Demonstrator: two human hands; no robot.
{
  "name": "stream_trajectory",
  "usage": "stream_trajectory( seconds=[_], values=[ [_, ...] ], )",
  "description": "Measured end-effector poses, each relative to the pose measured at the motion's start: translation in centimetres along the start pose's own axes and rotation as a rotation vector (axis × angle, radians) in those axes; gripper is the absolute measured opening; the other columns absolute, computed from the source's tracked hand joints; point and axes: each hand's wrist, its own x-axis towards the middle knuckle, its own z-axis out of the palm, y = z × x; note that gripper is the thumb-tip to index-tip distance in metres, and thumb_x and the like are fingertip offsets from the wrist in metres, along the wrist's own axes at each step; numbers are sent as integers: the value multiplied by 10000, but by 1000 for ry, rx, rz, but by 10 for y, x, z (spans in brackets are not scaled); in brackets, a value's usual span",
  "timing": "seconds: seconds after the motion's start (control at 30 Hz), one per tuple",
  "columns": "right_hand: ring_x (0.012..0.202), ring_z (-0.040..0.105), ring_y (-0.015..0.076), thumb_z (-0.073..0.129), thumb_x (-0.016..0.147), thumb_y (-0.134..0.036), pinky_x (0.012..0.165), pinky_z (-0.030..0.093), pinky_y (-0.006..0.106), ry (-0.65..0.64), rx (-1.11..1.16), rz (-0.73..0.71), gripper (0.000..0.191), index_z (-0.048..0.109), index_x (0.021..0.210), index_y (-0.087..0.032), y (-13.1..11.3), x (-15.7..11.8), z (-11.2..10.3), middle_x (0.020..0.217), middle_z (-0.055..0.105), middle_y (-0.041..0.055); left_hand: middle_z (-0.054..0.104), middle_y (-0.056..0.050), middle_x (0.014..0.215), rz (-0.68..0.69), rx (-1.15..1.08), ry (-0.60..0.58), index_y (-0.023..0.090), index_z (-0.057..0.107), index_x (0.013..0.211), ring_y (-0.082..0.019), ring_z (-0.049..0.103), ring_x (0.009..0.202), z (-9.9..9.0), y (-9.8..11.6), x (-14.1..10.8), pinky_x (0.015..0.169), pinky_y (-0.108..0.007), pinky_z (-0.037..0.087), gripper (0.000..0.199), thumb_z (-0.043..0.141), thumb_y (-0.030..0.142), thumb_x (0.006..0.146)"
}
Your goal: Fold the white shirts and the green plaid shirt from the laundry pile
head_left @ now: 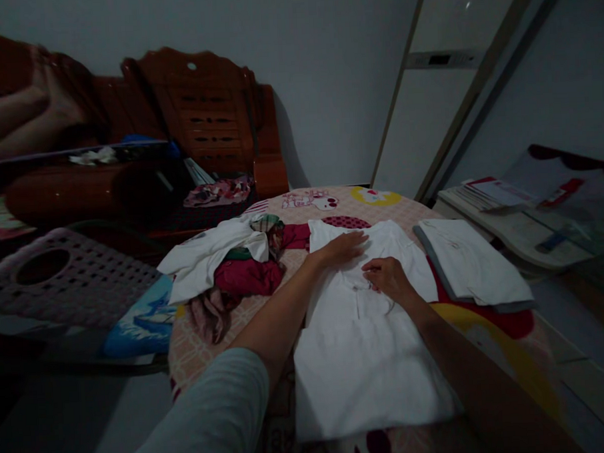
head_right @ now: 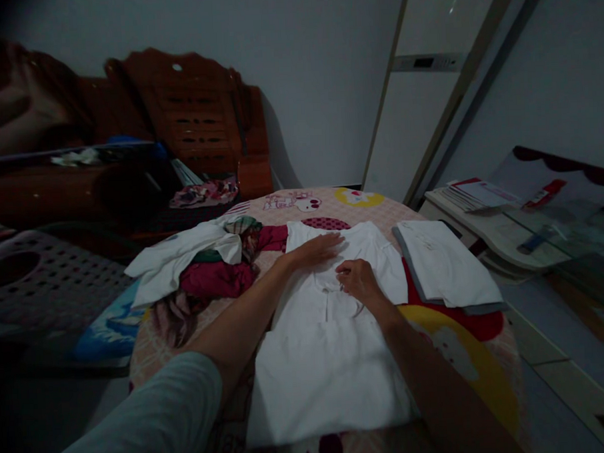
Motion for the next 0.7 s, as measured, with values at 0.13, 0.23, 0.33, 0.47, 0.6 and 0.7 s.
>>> stream_trajectory(
  seconds=[0.13, 0.23, 0.33, 0.47, 0.6, 0.7],
  values=[
    [424, 596, 150, 633, 695, -272, 429, 468, 228, 28, 71, -77, 185, 725, 774, -132, 2, 4, -19, 488, 632, 8, 301, -95, 1605, 2, 87, -59, 205, 322, 1533, -261, 257, 1490, 15, 23, 0, 1194, -493, 220, 553, 310, 399, 1016],
    [522, 658, 180, 618, 718, -291, 488, 505, 257, 268, -27, -95, 251, 743, 861, -127, 8, 10, -55, 649, 718, 59, 297, -72, 1611, -12, 81, -49, 270, 292, 1547, -265, 259, 1490, 13, 27, -2, 1192, -488, 218, 583, 290, 495, 1009],
    [631, 692, 219, 603, 700, -217, 595, 524, 300, 445, -415, -29, 207, 762, 815, -152, 14, 12, -93, 726, 744, 93, 291, -78, 1612, 27, 6, -51, 275, 286, 1550, -260, 262, 1490, 8, 29, 0, 1186, -473, 231, 589, 273, 509, 1009],
    [802, 708, 277, 616, 722, -219, 699, 516, 333, 442, -761, 79, 158, 766, 751, -178, 18, 5, -114, 790, 750, 122, 306, -84, 1602, 104, -54, -50, 270, 339, 1528, -262, 277, 1484, 13, 31, 5, 1190, -497, 208, 541, 339, 434, 1013],
    [915, 698, 318, 652, 742, -248, 760, 513, 368, 365, -958, 209, 190, 754, 855, -135, 23, -2, -110, 908, 733, 190, 340, -80, 1586, 93, -48, -3, 293, 371, 1516, -286, 311, 1469, 24, 31, 6, 1195, -504, 201, 546, 429, 422, 988],
    [984, 683, 331, 668, 760, -296, 804, 507, 395, 282, -994, 218, 261, 729, 945, -122, 30, -3, -107, 952, 718, 215, 337, -78, 1587, 99, -32, 15, 299, 375, 1516, -290, 319, 1464, 28, 31, 5, 1197, -497, 197, 550, 437, 426, 984]
  ],
)
